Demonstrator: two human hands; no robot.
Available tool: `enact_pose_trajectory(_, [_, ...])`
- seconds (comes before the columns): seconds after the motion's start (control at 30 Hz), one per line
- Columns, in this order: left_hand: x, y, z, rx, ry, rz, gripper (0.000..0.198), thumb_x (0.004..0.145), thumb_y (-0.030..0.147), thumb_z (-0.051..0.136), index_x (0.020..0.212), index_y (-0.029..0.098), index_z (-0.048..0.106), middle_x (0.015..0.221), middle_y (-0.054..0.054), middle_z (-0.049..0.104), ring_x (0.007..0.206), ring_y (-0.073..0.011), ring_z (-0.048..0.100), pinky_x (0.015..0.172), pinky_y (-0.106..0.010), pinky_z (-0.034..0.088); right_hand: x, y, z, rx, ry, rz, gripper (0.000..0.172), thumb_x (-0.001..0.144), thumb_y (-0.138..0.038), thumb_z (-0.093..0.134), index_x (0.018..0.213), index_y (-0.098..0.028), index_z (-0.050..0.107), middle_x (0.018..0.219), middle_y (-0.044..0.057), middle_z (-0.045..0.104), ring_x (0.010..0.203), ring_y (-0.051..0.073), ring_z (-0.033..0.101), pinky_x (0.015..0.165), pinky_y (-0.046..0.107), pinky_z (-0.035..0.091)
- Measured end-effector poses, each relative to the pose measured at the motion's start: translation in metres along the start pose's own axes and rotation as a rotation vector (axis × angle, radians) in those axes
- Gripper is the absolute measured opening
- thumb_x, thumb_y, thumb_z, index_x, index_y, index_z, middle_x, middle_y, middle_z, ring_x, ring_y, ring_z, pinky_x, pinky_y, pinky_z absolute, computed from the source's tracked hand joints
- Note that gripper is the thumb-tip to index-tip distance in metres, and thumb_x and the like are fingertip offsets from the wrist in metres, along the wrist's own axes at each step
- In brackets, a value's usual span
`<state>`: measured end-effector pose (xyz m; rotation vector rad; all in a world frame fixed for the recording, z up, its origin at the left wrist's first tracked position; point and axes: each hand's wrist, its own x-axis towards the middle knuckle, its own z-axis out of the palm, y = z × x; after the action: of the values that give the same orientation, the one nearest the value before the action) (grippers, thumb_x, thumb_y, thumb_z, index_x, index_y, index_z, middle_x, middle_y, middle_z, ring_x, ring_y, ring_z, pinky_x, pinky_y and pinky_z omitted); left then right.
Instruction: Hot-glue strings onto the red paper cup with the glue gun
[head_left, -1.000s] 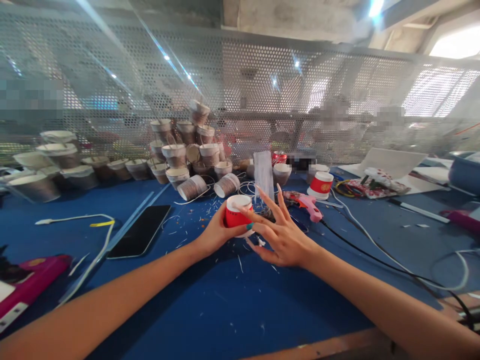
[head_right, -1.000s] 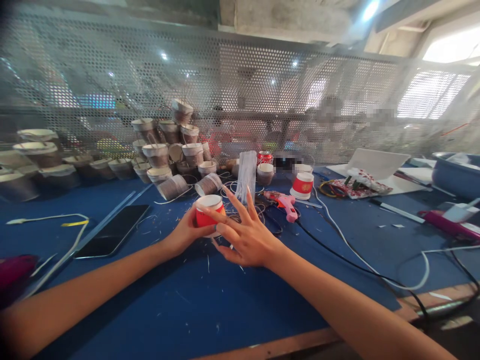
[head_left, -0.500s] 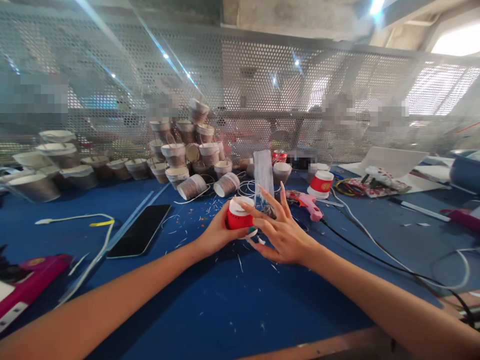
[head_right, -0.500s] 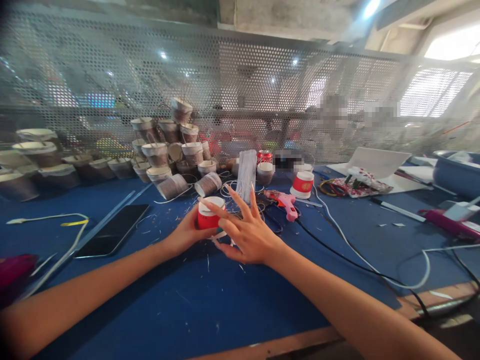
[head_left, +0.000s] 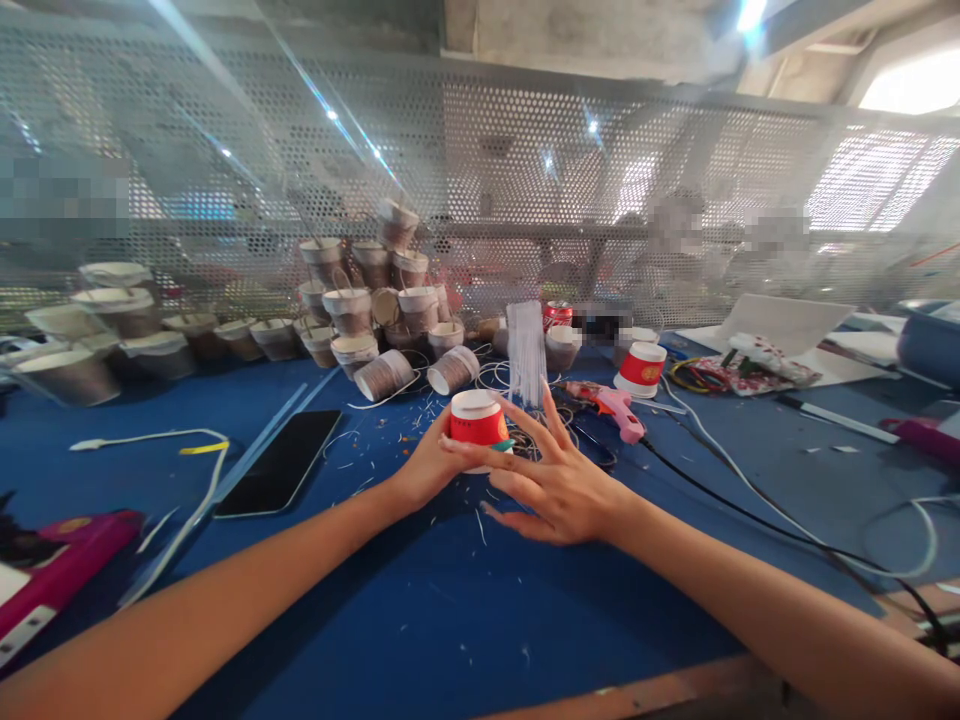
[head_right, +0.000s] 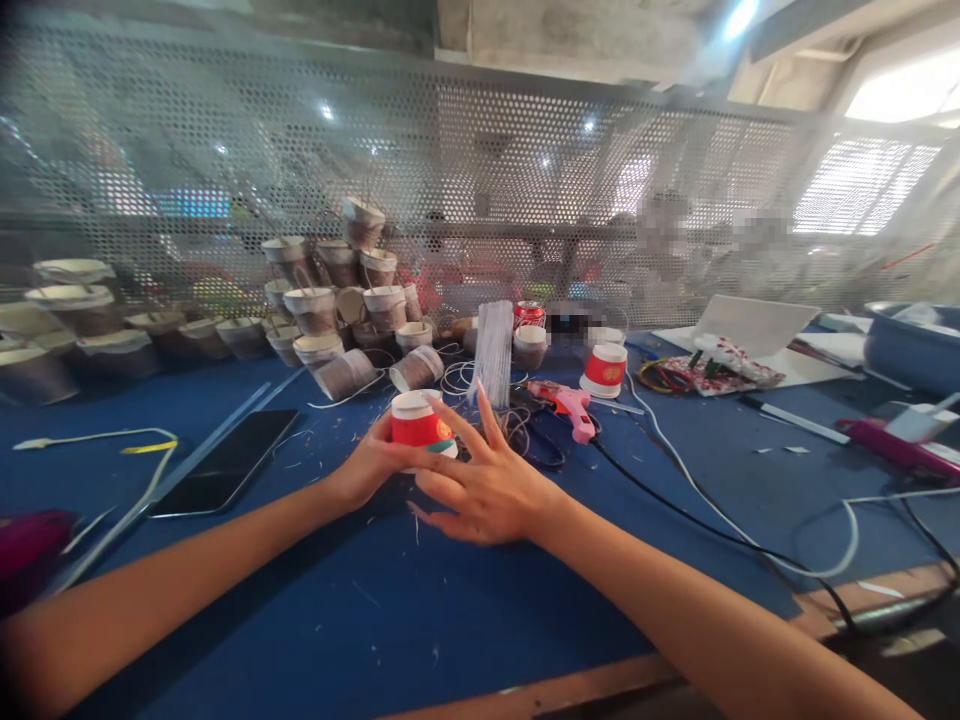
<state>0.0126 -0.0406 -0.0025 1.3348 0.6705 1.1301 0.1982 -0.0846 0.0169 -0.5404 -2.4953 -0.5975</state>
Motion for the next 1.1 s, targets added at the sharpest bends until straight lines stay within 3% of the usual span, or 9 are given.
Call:
enact_pose_trajectory(0.13, [0.001, 0.000, 0.001, 0.004, 0.053, -0.005, 0.056, 0.051, 0.017, 0.078, 0.103, 0.019, 0.055, 0.099, -0.004, 0.066, 0.091, -0.0212, 0.061, 0.084, -0.037, 0.046, -0.005, 0.005, 0.003, 0.102, 0.148, -0.021, 0.011, 0.084, -0.026, 0.053, 0.094, -0.022, 0.054, 0.118, 0.001, 0.062, 0.121, 0.024, 0.044, 0.104, 0.055, 0.031])
enact_pose_trajectory(0.23, [0.003, -0.001, 0.002, 0.081, 0.118, -0.008, 0.057, 0.050, 0.018, 0.079, 0.101, 0.018, 0.054, 0.095, -0.004, 0.065, 0.088, -0.0217, 0.060, 0.082, -0.039, 0.047, -0.009, 0.010, 0.006, 0.232, 0.346, 0.172, 0.020, 0.083, -0.021, 0.056, 0.103, -0.022, 0.054, 0.094, 0.002, 0.070, 0.092, 0.017, 0.061, 0.086, 0.038, 0.050])
enact_pose_trajectory(0.3, [0.004, 0.000, 0.002, 0.109, 0.125, 0.004, 0.055, 0.052, 0.019, 0.078, 0.101, 0.018, 0.054, 0.095, -0.005, 0.065, 0.089, -0.0221, 0.060, 0.083, -0.040, 0.046, -0.011, 0.012, 0.008, 0.320, 0.408, 0.324, 0.019, 0.083, -0.021, 0.057, 0.101, -0.022, 0.058, 0.082, 0.002, 0.070, 0.080, 0.016, 0.063, 0.073, 0.032, 0.053])
enact_pose_trajectory(0.37, [0.004, 0.000, 0.002, 0.131, 0.128, 0.015, 0.055, 0.053, 0.020, 0.078, 0.103, 0.018, 0.054, 0.096, -0.006, 0.065, 0.090, -0.0223, 0.060, 0.085, -0.041, 0.045, -0.012, 0.014, 0.008, 0.398, 0.391, 0.413, 0.011, 0.083, -0.022, 0.057, 0.092, -0.022, 0.064, 0.078, 0.002, 0.070, 0.074, 0.015, 0.064, 0.068, 0.030, 0.054])
enact_pose_trajectory(0.57, [0.006, -0.001, -0.001, 0.177, 0.149, 0.026, 0.059, 0.055, 0.022, 0.078, 0.108, 0.018, 0.052, 0.102, -0.007, 0.063, 0.094, -0.0230, 0.059, 0.089, -0.043, 0.044, -0.011, 0.016, 0.008, 0.568, 0.222, 0.549, 0.021, 0.084, -0.018, 0.052, 0.093, -0.026, 0.070, 0.089, 0.000, 0.073, 0.081, 0.015, 0.068, 0.075, 0.028, 0.056])
enact_pose_trajectory(0.73, [0.007, -0.003, -0.003, 0.169, 0.157, 0.021, 0.060, 0.055, 0.023, 0.078, 0.109, 0.018, 0.051, 0.102, -0.007, 0.063, 0.094, -0.0231, 0.059, 0.089, -0.044, 0.044, -0.009, 0.013, 0.008, 0.785, 0.214, 0.742, 0.018, 0.078, -0.016, 0.057, 0.088, -0.021, 0.071, 0.087, 0.003, 0.073, 0.078, 0.016, 0.069, 0.075, 0.029, 0.057])
enact_pose_trajectory(0.9, [0.007, -0.002, -0.003, 0.198, 0.160, 0.023, 0.066, 0.051, 0.022, 0.079, 0.109, 0.018, 0.049, 0.103, -0.007, 0.062, 0.096, -0.0238, 0.058, 0.090, -0.045, 0.043, -0.011, 0.016, 0.006, 0.983, 0.230, 1.001, 0.009, 0.066, -0.022, 0.071, 0.073, -0.018, 0.066, 0.075, 0.004, 0.072, 0.070, 0.019, 0.069, 0.064, 0.031, 0.058])
enact_pose_trajectory(1.1, [0.007, -0.001, -0.003, 0.319, 0.176, 0.139, 0.065, 0.050, 0.022, 0.080, 0.107, 0.019, 0.050, 0.105, -0.006, 0.060, 0.102, -0.0257, 0.054, 0.094, -0.046, 0.039, -0.010, 0.020, 0.003, 1.002, 0.072, 1.030, 0.007, 0.062, -0.021, 0.072, 0.066, -0.018, 0.067, 0.061, 0.003, 0.070, 0.061, 0.019, 0.068, 0.057, 0.029, 0.056])
